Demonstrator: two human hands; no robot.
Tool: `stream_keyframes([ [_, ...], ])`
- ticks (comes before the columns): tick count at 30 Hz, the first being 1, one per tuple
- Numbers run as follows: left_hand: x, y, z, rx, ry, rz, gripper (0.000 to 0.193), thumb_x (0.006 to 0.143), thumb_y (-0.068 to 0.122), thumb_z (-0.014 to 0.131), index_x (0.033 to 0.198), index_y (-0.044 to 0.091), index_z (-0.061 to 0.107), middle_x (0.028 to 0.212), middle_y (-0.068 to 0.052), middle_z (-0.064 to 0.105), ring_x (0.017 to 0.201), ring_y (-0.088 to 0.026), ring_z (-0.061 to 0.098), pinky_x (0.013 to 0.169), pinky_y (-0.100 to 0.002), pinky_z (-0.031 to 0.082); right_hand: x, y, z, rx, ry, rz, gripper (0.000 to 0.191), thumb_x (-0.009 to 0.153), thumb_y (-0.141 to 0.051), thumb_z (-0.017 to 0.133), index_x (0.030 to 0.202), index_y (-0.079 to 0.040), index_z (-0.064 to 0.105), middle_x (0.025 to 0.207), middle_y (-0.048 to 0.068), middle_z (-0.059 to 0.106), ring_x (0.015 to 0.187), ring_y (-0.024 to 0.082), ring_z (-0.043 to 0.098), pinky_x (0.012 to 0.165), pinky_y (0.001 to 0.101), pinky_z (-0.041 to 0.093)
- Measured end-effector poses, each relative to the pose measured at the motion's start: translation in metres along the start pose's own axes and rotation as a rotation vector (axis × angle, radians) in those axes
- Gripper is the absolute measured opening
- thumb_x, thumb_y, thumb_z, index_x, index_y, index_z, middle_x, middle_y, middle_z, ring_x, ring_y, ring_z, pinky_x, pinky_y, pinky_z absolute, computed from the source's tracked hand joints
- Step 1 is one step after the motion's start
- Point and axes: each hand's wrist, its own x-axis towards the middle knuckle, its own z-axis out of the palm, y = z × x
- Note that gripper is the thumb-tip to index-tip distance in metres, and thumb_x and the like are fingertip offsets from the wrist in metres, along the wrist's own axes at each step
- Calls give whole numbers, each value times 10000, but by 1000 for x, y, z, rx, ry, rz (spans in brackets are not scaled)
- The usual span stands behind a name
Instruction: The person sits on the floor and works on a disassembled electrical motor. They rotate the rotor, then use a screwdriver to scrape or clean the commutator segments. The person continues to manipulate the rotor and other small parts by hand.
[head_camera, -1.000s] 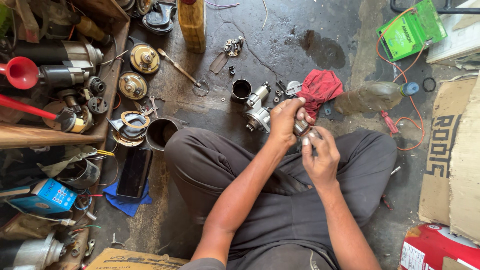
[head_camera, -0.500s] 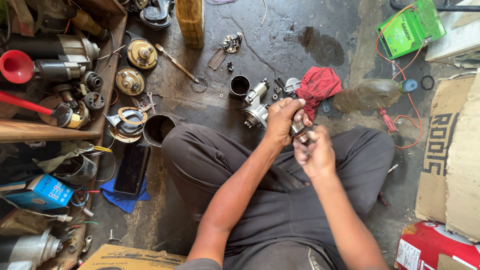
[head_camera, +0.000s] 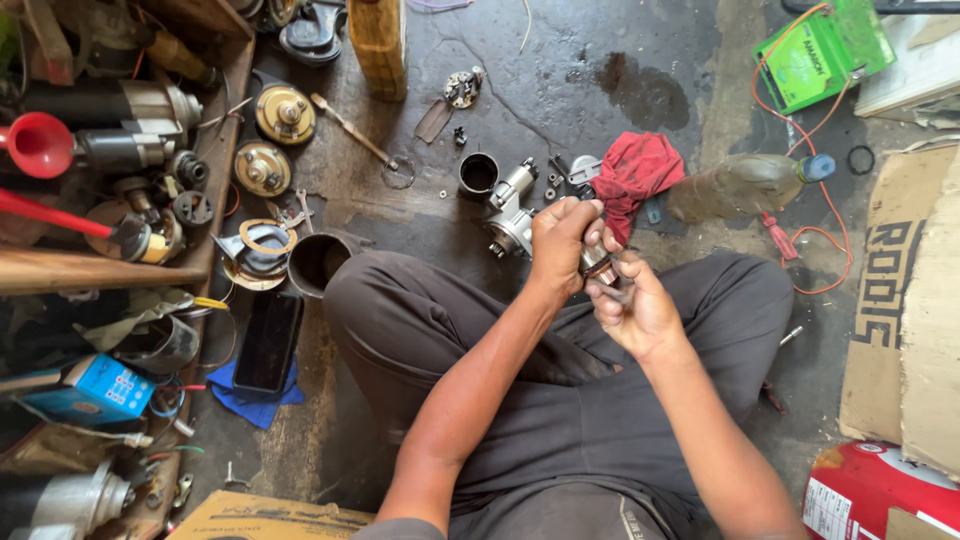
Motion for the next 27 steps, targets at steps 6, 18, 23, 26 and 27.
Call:
stream_keyframes([
  [6,2,1,-2,-90,87,-92,274,918,24,606,669,89,510,555,-22,498,479,-188,592,497,-379,562,-21,7,2,-1578,-108,-1100,102,1016,-28,607,1053,-63,519,934,211,695,767,268,711,655,373,589],
  [18,3,4,-2,-29,30,5,323,950,15,631,658,82,509,572,-36,516,523,-194,608,550,-354,564,-23,17,11,-1416,82,-966,89,1028,3,631,1091,29,574,1201,176,666,893,179,682,727,277,569],
  [23,3,4,-1,-49,30,-10,318,946,13,641,665,85,513,572,-31,516,518,-191,603,547,-364,574,-22,21,17,-1164,91,-910,165,1006,7,685,1146,29,602,1041,133,712,895,136,677,782,280,564],
  [26,2,4,-1,-73,35,-23,308,942,16,637,667,90,517,566,-26,512,514,-198,611,547,-370,581,-20,20,19,-1327,166,-982,121,932,44,733,1001,32,635,1062,176,747,696,143,599,600,292,490],
  [27,2,4,-2,-76,34,-25,314,947,16,637,668,90,514,567,-27,510,519,-200,614,549,-370,579,-20,19,19,-1412,117,-1100,128,927,36,731,993,25,621,1070,178,727,771,158,632,659,300,519],
])
